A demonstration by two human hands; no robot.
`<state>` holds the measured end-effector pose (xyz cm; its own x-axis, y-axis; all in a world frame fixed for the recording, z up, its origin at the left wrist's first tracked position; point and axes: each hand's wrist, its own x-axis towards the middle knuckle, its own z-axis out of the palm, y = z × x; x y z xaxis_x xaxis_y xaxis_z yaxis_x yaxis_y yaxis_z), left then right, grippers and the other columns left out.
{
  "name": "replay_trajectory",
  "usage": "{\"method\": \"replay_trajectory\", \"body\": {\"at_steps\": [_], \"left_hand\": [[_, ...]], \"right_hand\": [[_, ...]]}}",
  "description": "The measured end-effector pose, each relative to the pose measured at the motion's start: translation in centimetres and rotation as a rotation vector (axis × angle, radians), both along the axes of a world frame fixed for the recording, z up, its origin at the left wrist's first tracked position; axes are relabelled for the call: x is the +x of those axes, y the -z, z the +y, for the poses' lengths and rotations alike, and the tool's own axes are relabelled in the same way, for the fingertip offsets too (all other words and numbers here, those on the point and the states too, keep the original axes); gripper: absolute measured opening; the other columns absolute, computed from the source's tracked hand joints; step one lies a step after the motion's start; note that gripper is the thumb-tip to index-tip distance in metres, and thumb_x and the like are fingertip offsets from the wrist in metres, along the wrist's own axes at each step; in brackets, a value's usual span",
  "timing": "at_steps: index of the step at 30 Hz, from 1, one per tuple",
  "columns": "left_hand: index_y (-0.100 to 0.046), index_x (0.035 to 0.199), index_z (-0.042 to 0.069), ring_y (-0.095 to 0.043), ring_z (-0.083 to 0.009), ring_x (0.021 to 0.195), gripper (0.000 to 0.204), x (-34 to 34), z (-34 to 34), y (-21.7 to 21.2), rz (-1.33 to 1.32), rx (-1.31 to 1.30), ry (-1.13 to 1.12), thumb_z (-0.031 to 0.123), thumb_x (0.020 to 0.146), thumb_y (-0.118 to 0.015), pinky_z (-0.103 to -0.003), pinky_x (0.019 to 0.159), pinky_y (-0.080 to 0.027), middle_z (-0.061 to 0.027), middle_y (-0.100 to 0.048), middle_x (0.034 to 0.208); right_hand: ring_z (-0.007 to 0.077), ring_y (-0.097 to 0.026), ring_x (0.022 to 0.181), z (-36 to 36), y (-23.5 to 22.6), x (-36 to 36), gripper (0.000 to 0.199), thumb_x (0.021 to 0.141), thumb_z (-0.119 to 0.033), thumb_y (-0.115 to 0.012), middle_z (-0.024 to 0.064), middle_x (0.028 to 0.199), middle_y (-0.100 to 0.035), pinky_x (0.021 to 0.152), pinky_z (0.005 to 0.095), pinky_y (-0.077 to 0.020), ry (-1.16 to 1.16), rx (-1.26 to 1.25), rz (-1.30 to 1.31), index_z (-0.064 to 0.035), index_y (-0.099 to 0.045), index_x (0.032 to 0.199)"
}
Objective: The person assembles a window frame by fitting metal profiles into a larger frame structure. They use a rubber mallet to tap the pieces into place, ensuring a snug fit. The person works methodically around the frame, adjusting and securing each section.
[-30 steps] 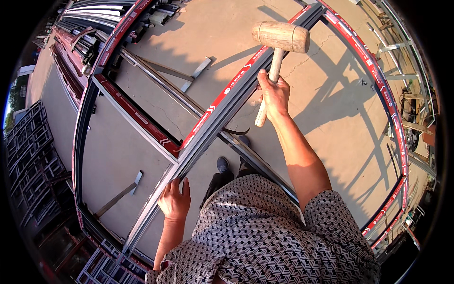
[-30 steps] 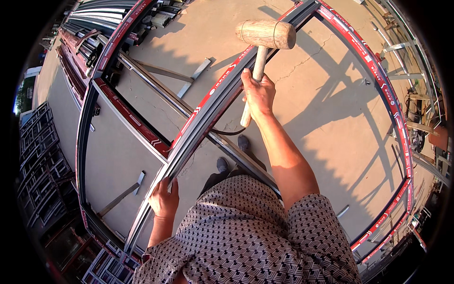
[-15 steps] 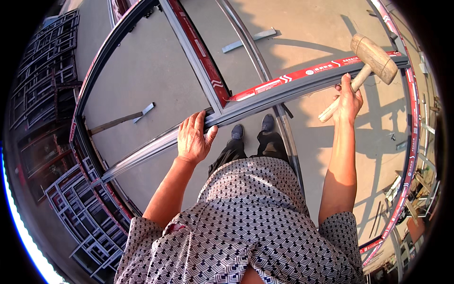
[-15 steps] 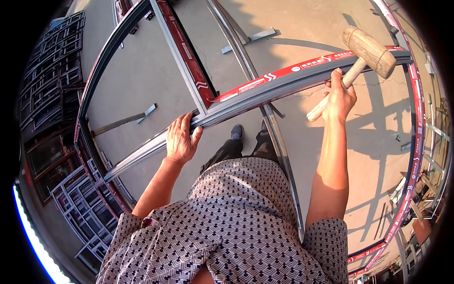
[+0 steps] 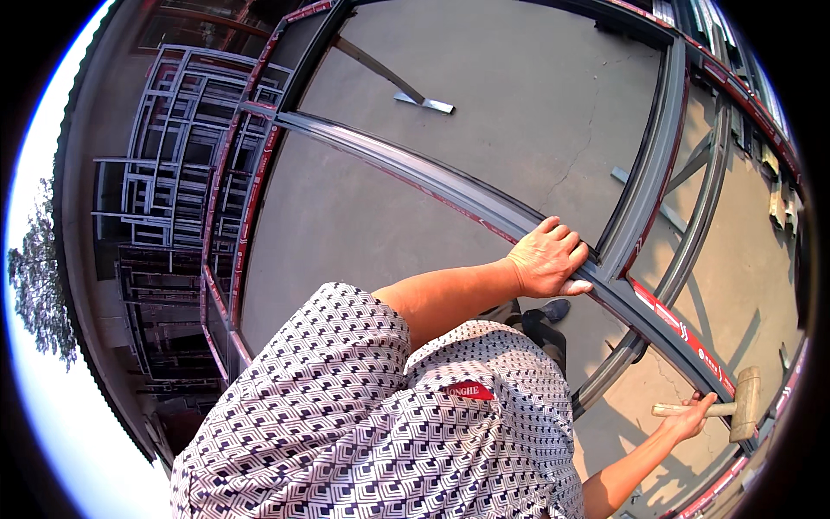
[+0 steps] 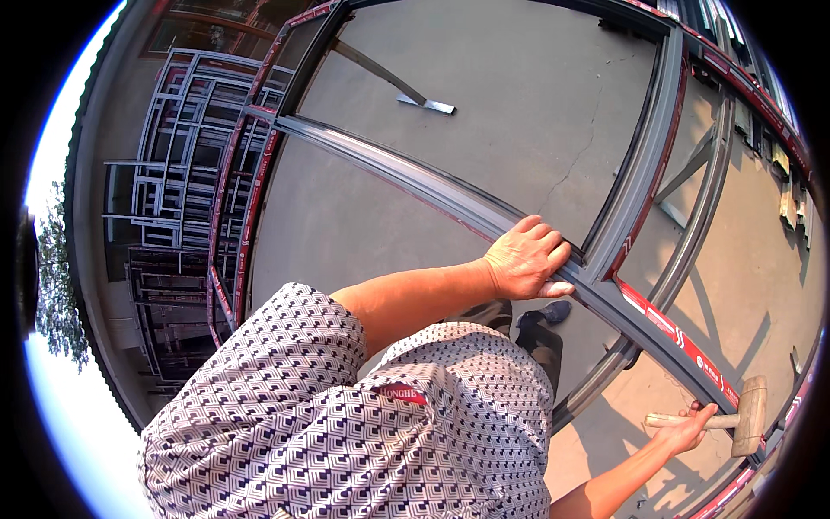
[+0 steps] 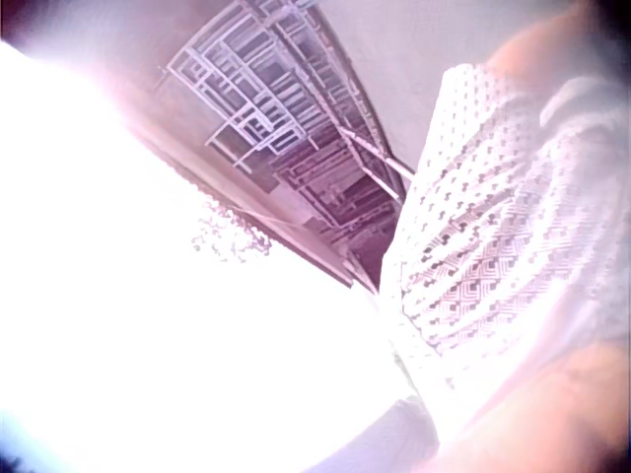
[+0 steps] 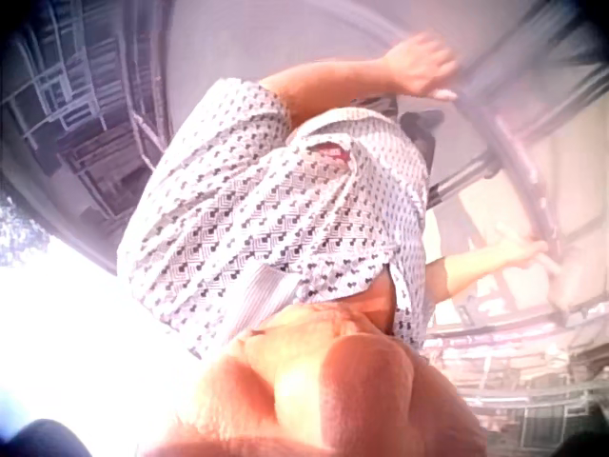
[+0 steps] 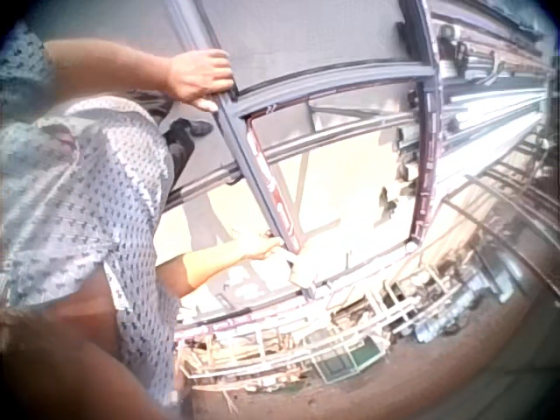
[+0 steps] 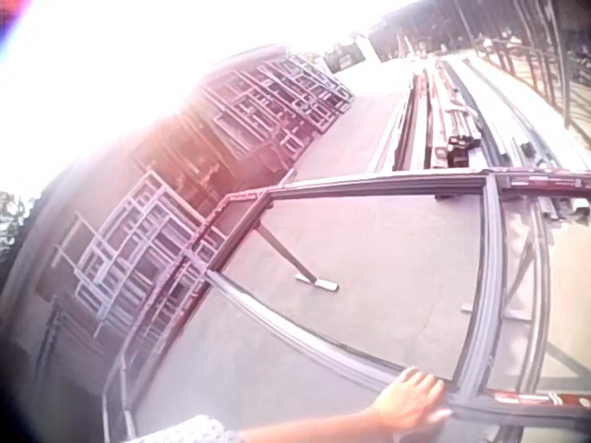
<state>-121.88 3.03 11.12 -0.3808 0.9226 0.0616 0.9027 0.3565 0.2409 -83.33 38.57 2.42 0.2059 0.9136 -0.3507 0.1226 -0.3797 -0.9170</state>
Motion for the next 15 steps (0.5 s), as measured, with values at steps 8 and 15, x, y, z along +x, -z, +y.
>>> {"method": "replay_trajectory", "body": {"at_steps": [8,15], "left_hand": [[-0.059,0.129,0.002,-0.059,-0.0373,0.126,0.050,-0.4,-2.2,-0.8,-0.108,0.315,-0.219,0.036,0.096,-0.076,-0.057,0.121,-0.038,-0.0182,-0.060,0.129],[-0.047,0.144,-0.006,-0.048,-0.0449,0.139,0.065,-11.2,-15.4,2.5,0.218,0.388,-1.543,0.042,0.103,-0.065,-0.055,0.120,-0.038,-0.0266,-0.050,0.147]], "right_hand": [[0.0140,-0.062,0.092,1.4,0.6,0.6,0.053,0.096,-0.045,-0.084,0.0057,0.099,-0.069,0.078,0.0339,-0.0457,-0.027,-0.012,-0.044,0.0031,-0.071,0.113],[0.0191,-0.064,0.088,1.7,-0.7,0.8,0.053,0.095,-0.047,-0.084,0.0087,0.090,-0.065,0.079,0.0355,-0.0494,-0.097,0.001,-0.120,0.0030,-0.067,0.093]]}}
